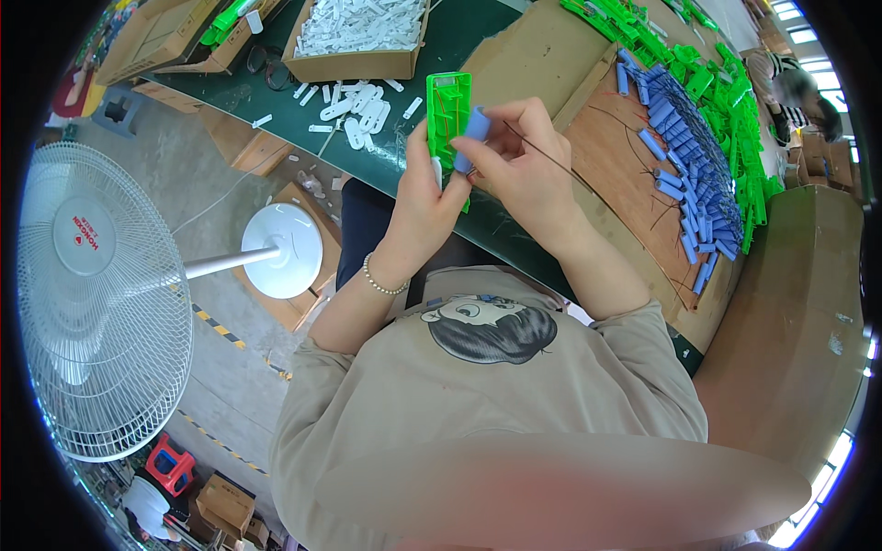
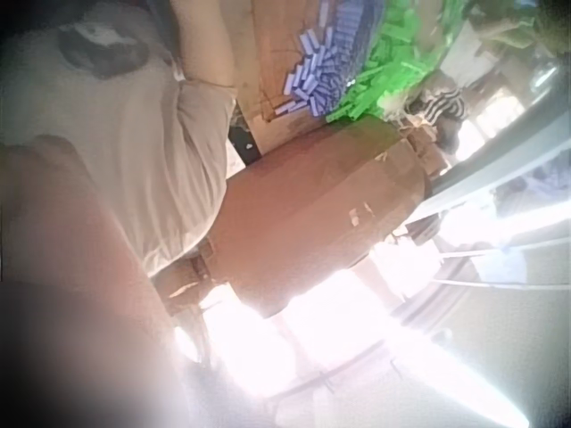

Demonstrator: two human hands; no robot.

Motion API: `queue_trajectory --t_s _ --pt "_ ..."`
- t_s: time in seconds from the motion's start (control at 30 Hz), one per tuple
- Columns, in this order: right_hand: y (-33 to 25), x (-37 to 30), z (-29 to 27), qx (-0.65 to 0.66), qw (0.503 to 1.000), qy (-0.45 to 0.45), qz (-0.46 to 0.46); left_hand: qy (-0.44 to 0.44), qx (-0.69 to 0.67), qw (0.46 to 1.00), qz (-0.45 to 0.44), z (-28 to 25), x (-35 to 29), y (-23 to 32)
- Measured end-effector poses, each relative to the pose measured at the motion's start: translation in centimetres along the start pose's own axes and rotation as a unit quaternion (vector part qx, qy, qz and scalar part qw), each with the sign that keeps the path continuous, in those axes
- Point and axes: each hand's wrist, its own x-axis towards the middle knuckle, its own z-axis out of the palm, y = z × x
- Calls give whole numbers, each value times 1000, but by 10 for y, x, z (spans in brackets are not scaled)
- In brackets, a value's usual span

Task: Manually assemble battery packs into plastic housings on a factory line.

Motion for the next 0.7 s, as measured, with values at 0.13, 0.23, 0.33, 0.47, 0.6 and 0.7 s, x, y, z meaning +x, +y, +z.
queue_trajectory --t_s 0.13,0.23,0.33,0.47,0.6,0.7 --pt "11 -1 4 -76 992 22 -102 8 80 996 41 2 -2 0" --pt "7 4 5 -163 971 26 -173 11 179 975 135 1 -1 -17" --pt "13 14 0 -188 970 -32 -150 -6 66 998 16 2 -4 -22" --pt "27 23 -5 -165 968 -125 -140 -37 -100 993 -59 0 -5 -16" --pt "25 19 5 -100 993 -45 -52 -47 -203 976 -59 -9 -8 -13" --pt "26 24 22 189 981 -19 37 -66 -277 957 -47 -15 -7 -15"
